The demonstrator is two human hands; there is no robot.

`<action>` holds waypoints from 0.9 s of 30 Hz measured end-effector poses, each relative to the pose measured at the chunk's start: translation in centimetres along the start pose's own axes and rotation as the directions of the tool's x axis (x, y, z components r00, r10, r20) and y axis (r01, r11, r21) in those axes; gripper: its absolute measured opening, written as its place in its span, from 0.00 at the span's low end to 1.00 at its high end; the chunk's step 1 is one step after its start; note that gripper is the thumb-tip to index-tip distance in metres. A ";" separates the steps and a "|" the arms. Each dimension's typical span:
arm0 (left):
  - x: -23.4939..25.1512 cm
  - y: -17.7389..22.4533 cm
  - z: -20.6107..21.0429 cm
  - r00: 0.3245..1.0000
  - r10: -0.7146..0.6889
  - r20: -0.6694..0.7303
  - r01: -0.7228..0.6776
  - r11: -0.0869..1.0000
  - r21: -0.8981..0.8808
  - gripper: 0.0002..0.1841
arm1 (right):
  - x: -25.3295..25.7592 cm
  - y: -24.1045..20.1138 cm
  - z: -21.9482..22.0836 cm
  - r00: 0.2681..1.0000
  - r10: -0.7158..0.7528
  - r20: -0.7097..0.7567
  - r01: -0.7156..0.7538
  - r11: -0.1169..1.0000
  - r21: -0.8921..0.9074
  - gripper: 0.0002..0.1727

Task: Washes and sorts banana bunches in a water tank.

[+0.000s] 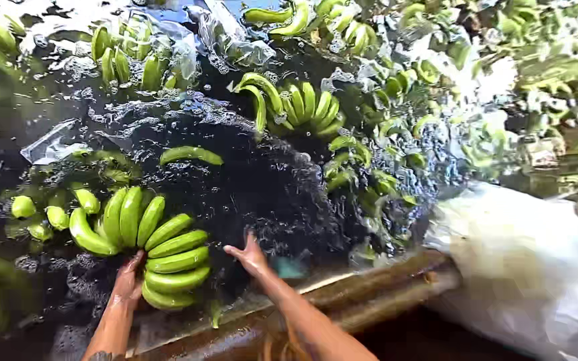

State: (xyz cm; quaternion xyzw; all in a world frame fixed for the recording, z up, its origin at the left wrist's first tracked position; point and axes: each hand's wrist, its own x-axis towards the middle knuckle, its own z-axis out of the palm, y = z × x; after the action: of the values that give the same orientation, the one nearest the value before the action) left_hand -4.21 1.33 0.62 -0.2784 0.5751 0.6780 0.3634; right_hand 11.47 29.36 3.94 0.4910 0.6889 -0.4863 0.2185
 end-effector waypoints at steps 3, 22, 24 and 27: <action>2.1 -1.0 -0.4 0.999 -0.019 -0.042 0.019 1.000 0.002 0.20 | 2.2 -0.6 4.9 0.991 0.129 0.044 -0.128 0.991 -0.039 0.49; -3.0 2.5 11.5 0.923 0.358 0.142 -0.265 0.323 0.909 0.45 | -17.5 16.7 -35.2 0.611 -0.129 -0.781 -0.079 0.972 -0.222 0.47; -3.0 -0.9 12.5 0.873 0.399 0.279 -0.340 0.089 0.936 0.32 | -13.4 12.5 -27.9 0.816 -0.220 -0.534 -0.020 0.913 -0.406 0.37; -3.0 -3.8 10.0 0.776 0.359 0.519 -0.506 -0.137 0.852 0.32 | -6.1 9.2 -18.0 0.999 -0.003 0.048 0.033 0.776 -0.629 0.42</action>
State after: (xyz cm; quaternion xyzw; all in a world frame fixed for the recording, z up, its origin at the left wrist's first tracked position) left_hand 1.04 10.96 2.68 0.2907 0.9083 0.1890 0.2340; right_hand 25.40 42.83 12.25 0.3723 0.8114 -0.2409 0.3807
